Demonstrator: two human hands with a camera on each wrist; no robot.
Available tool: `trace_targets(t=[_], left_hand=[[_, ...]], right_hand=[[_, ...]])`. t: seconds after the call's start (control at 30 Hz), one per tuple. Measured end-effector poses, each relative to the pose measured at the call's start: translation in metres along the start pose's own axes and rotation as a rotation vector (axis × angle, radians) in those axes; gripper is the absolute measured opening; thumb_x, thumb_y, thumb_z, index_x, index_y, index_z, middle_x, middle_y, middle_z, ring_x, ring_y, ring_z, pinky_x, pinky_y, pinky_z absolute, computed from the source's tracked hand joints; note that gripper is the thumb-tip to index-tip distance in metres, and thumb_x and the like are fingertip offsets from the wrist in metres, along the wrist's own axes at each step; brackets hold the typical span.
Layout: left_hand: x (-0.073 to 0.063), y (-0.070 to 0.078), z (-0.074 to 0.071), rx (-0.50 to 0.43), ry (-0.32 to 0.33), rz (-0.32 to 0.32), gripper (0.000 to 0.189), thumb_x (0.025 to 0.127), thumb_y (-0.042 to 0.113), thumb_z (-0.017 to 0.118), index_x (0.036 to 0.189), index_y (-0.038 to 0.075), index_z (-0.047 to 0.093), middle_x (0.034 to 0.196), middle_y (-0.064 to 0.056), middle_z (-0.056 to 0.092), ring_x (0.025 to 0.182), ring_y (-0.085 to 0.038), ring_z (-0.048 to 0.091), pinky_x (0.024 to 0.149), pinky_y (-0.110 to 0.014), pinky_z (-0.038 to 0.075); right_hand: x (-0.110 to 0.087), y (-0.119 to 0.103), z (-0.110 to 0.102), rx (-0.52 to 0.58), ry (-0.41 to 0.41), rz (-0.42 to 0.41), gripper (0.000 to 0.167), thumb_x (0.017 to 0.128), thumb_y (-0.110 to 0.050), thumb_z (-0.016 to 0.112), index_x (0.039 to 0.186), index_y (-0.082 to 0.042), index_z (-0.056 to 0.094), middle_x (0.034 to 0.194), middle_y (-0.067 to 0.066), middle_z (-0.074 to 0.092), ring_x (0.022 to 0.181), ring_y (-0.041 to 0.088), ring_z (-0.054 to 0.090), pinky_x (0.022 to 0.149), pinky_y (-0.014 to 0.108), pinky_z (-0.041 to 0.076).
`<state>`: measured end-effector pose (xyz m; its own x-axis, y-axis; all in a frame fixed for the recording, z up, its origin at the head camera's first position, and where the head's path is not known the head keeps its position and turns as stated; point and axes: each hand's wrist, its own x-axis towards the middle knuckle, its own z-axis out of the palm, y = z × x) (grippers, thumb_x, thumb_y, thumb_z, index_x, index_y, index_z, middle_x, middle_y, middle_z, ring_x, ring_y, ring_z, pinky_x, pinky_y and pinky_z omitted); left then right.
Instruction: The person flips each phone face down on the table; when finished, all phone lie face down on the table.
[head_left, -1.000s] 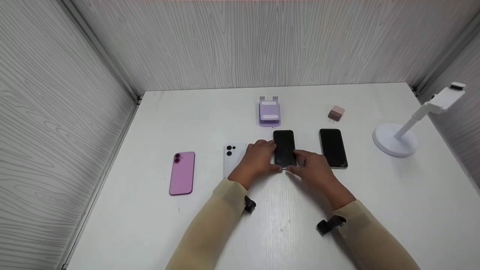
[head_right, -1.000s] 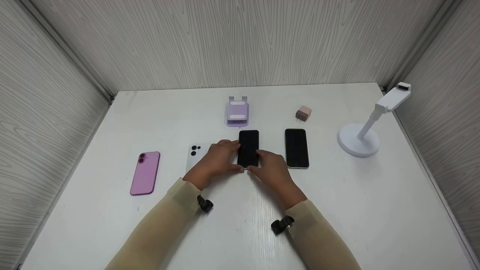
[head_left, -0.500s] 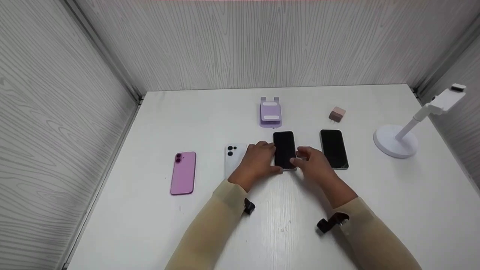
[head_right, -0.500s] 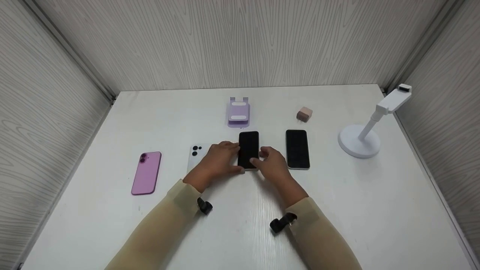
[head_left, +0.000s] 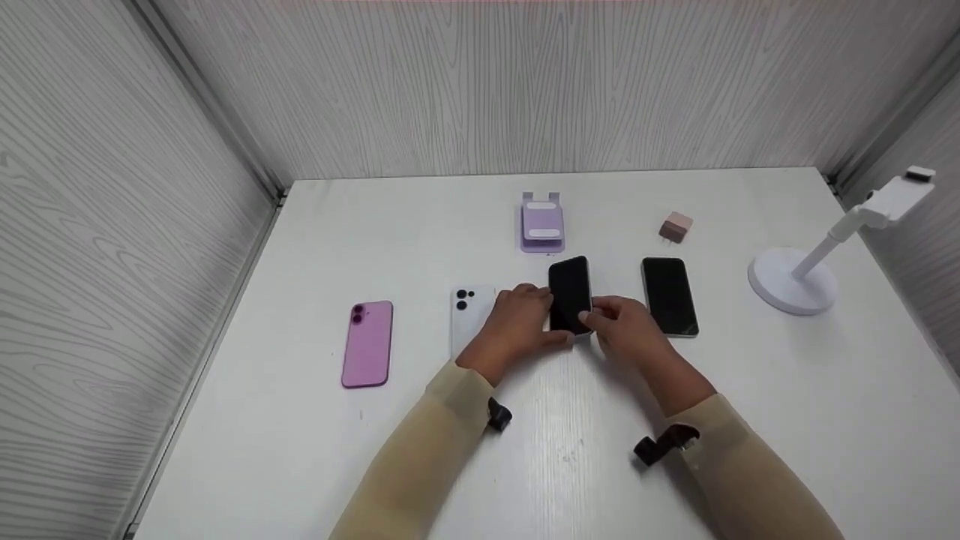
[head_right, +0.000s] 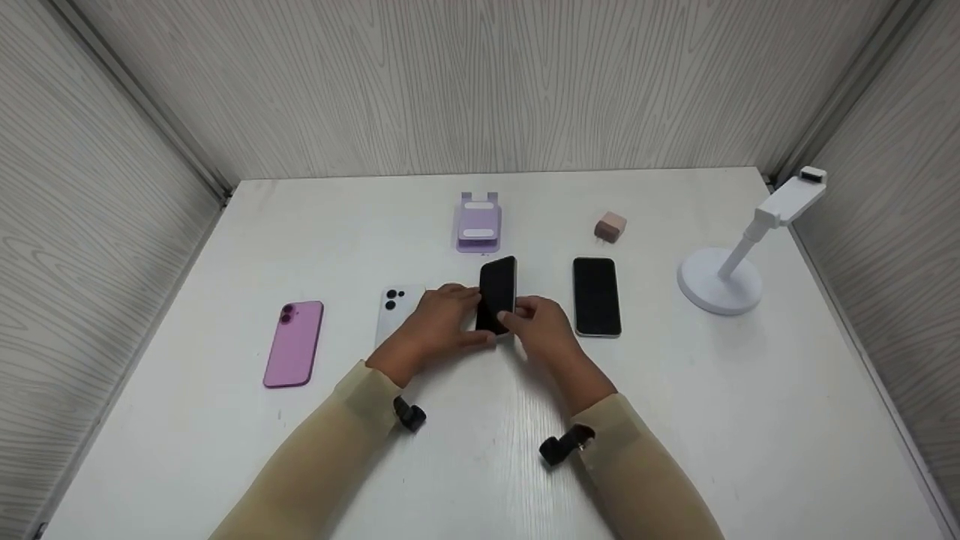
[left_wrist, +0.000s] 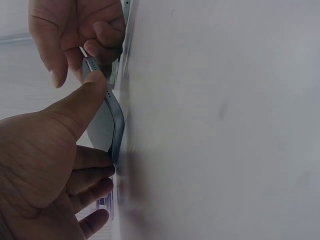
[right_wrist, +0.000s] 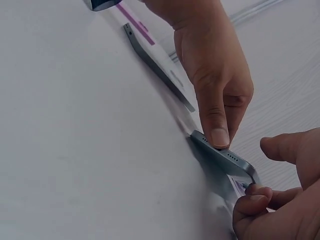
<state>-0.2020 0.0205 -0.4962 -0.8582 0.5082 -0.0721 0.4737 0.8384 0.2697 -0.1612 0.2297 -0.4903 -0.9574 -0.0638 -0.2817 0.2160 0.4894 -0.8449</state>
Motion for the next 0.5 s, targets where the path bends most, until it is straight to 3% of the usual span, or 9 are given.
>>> trace_targets(t=[0.27, 0.4, 0.5], left_hand=[[-0.001, 0.0, 0.004, -0.027, 0.032, 0.012, 0.077, 0.097, 0.065, 0.074, 0.149, 0.008, 0.066, 0.156, -0.005, 0.064, 0.145, -0.025, 0.056, 0.114, -0.047, 0.048], [-0.001, 0.001, 0.006, -0.041, 0.042, 0.024, 0.074, 0.097, 0.065, 0.074, 0.146, 0.009, 0.069, 0.15, -0.002, 0.069, 0.139, -0.025, 0.059, 0.111, -0.048, 0.049], [-0.001, 0.002, 0.007, -0.049, 0.043, 0.035, 0.071, 0.098, 0.065, 0.074, 0.145, 0.011, 0.07, 0.144, -0.001, 0.072, 0.135, -0.024, 0.06, 0.108, -0.048, 0.05]], right_hand=[[-0.008, -0.005, 0.012, -0.222, 0.214, -0.142, 0.044, 0.108, -0.034, 0.067, 0.135, 0.0, 0.073, 0.106, 0.014, 0.078, 0.09, 0.026, 0.069, 0.076, 0.035, 0.052], [-0.01, -0.008, 0.016, -0.292, 0.269, -0.174, 0.042, 0.107, -0.034, 0.069, 0.128, 0.002, 0.073, 0.088, 0.012, 0.077, 0.072, 0.023, 0.067, 0.064, 0.033, 0.049], [-0.011, -0.01, 0.018, -0.317, 0.297, -0.183, 0.04, 0.106, -0.035, 0.07, 0.122, 0.002, 0.074, 0.082, 0.01, 0.075, 0.069, 0.022, 0.064, 0.063, 0.032, 0.047]])
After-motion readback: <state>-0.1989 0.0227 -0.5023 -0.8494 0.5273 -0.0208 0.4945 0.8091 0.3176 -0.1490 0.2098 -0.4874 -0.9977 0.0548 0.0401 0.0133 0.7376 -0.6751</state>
